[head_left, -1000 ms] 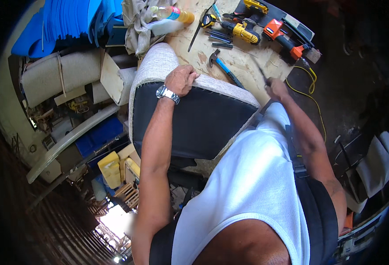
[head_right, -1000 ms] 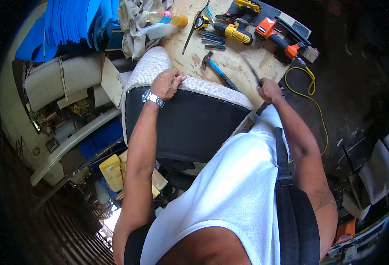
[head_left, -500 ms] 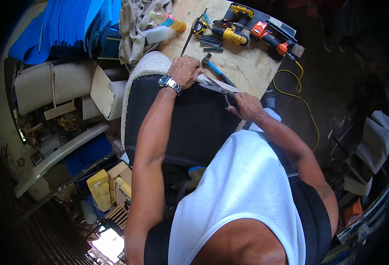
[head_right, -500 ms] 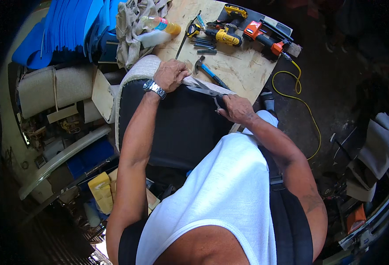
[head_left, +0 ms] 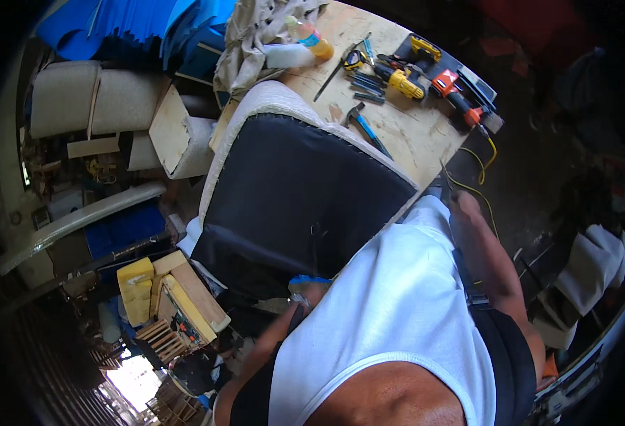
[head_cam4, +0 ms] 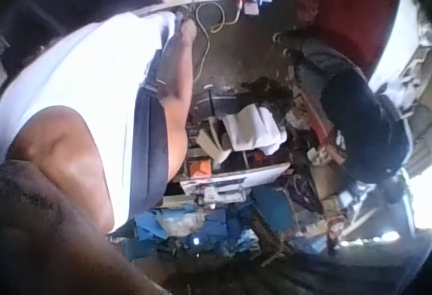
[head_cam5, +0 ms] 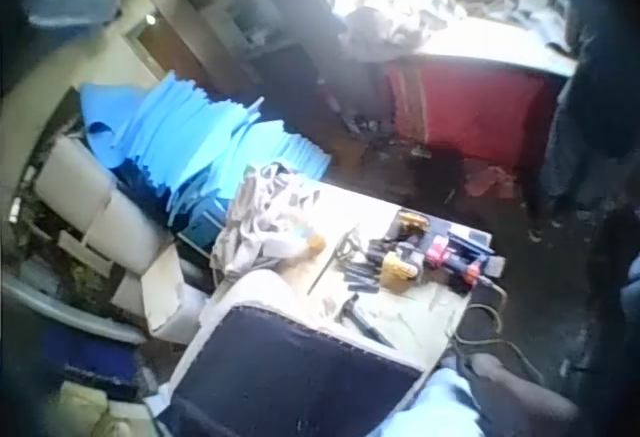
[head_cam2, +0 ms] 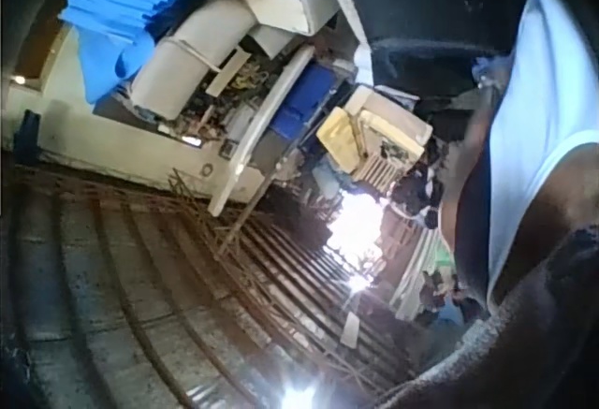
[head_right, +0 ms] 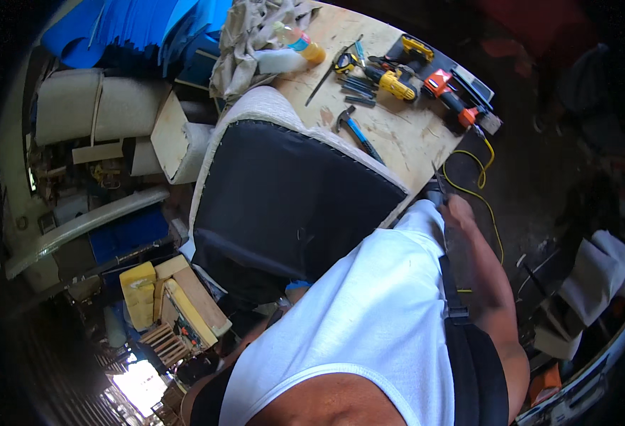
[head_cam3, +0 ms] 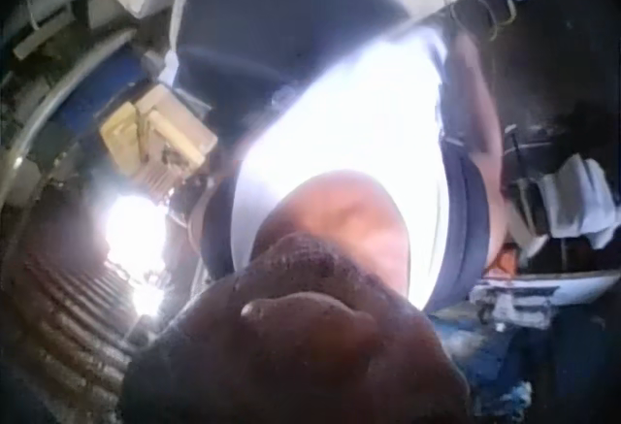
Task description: Attaching fabric to a chair seat frame using a staple gun and other hand tools.
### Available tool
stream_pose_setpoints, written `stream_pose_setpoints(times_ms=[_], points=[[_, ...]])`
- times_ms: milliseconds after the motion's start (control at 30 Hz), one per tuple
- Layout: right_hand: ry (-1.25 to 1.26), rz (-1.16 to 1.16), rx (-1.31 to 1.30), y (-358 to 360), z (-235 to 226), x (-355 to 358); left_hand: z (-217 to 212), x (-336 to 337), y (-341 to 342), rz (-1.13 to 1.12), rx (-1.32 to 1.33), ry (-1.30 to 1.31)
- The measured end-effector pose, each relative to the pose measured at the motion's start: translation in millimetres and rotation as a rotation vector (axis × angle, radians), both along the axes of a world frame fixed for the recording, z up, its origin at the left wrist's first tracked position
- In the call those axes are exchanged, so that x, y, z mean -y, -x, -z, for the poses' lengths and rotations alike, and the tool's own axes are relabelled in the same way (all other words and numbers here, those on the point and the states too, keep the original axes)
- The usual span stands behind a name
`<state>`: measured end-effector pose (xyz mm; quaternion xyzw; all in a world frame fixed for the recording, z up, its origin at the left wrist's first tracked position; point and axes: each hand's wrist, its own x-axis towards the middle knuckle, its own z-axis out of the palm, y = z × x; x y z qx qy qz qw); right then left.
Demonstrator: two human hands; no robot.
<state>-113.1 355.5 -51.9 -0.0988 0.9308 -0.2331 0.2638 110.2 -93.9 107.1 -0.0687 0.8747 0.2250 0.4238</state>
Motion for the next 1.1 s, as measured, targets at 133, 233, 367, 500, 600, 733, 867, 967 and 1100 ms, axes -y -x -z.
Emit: stream_pose_setpoints(times_ms=[133, 233, 367, 500, 600, 733, 867, 967, 1100], points=[[0.193, 0.254, -0.058, 39, -61, 7, -190, 123, -173, -0.054, -0.065, 0.032], [0.3, 0.567, 0.506, 93, -110, 47, -187, 70, -106, -0.075, -0.096, 0.039], [0.218, 0.044, 0.04, 132, -120, 107, -111, -60, 69, -0.132, -0.136, 0.012], [0.114, -0.316, 0.018, 167, -66, 136, -158, 9, 202, -0.363, -1.033, 0.458], [0.046, -0.385, -0.039, 163, 10, 111, -138, -12, 278, -0.368, -1.082, 0.593], [0.07, -0.396, -0.071, 169, 57, 110, -114, -46, 275, -0.232, -0.778, 0.754], [0.11, -0.196, -0.249, 220, -5, 89, -108, -58, 245, -0.188, -0.65, 0.777], [0.075, -0.216, -0.134, 239, -25, 77, -109, -61, 247, -0.28, -0.776, 0.63], [0.046, -0.672, -0.174, 243, 72, 27, -118, -34, 212, -0.344, -0.886, 0.427]])
